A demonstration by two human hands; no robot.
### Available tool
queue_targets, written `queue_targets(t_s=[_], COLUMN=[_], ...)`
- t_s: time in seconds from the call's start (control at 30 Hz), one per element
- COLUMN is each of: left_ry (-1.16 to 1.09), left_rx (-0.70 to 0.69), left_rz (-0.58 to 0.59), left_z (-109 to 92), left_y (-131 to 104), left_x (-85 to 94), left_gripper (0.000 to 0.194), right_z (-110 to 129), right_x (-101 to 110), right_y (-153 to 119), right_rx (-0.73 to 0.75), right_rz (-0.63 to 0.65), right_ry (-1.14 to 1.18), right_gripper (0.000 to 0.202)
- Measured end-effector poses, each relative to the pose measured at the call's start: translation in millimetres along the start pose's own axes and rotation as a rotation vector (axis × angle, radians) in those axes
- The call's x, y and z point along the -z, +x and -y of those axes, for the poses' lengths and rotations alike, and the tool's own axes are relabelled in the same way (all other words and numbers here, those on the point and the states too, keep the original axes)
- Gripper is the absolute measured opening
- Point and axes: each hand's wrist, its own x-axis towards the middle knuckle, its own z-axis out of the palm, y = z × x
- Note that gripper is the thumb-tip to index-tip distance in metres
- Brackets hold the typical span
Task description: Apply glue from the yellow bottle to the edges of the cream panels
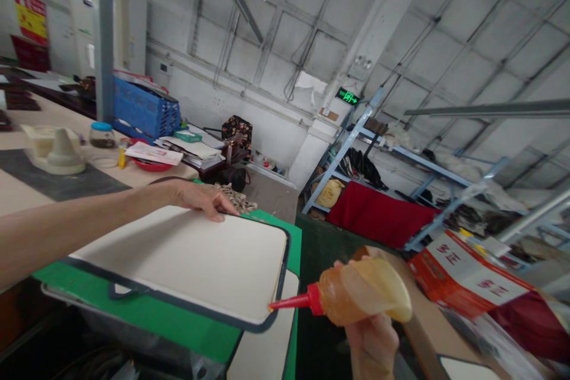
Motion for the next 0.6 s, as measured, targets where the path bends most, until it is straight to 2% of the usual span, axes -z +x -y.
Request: queue_targets(t_s=[0.27,0.47,0.53,0.6], left_ry=[-0.138,-0.157,-0.162,-0.171], left_rx=[0.016,-0.026,-0.036,-0.048], left_rz=[0.000,-0.047,-0.046,-0.049], left_z=[8,19,21,24], left_y=[-1,-1,-2,-2], left_x=[5.5,9.6,8.2,5.8], left_gripper=[0.057,0.065,0.069,0.072], right_z=[-9,-15,-16,-18], right_x=[15,18,15,13], right_y=[-2,-7,-9,-12], right_rx=[0.041,0.111,0.149,0.209], right_rz=[-0.032,-0.242,-0.266,-0.231], right_ry=[-0.024,-0.017,-0.036,-0.070], right_gripper=[0.069,0.071,0.071,0.069])
